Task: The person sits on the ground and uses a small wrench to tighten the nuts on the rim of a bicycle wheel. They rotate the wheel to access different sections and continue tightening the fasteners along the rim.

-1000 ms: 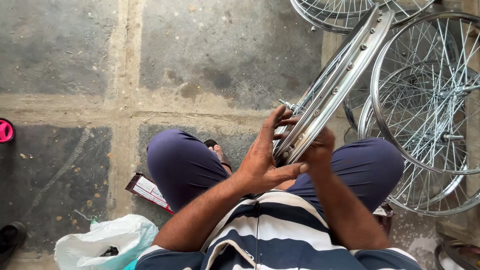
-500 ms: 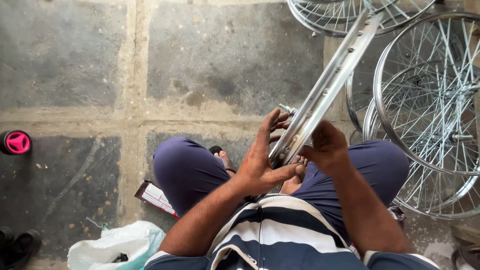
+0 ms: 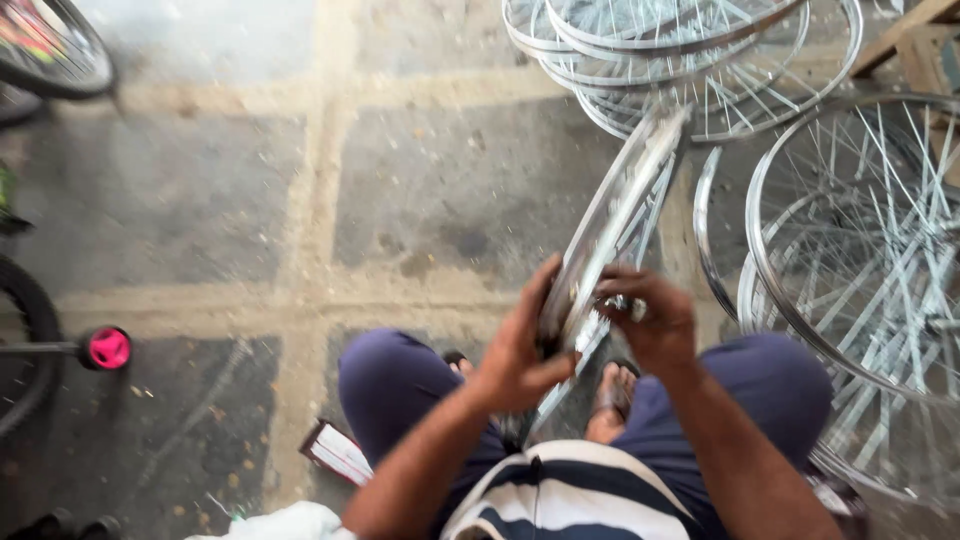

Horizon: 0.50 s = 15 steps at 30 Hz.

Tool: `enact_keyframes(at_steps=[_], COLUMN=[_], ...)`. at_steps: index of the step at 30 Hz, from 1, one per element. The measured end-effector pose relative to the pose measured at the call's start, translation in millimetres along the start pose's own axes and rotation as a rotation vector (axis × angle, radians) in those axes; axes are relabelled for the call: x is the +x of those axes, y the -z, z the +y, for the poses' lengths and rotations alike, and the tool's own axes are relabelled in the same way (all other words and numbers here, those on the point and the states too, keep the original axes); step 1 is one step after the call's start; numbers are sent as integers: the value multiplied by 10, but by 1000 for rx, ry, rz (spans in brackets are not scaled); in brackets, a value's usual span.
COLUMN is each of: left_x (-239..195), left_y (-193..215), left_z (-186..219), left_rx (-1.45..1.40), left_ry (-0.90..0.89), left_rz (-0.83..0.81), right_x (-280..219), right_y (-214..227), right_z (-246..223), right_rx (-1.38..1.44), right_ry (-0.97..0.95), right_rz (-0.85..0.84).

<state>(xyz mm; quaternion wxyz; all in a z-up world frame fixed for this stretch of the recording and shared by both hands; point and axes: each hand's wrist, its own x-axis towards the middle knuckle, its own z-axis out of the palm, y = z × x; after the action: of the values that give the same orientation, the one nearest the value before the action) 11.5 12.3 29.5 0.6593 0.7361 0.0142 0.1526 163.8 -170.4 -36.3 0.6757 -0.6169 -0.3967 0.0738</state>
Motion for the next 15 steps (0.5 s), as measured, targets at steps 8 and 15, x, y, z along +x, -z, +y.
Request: enact_keyframes(at_steps=[8,15], left_x=[-112,-86], left_y=[-25,-85], left_z=[18,-66], left_rx=[-185,-228], left_ry=[128,53], left_rz=[23,-34], right_x=[51,77], right_y=[-180,-343], right_z=[395,319], right_rx=[400,287], right_ry=[-536,-320], right_rz=[15,-94])
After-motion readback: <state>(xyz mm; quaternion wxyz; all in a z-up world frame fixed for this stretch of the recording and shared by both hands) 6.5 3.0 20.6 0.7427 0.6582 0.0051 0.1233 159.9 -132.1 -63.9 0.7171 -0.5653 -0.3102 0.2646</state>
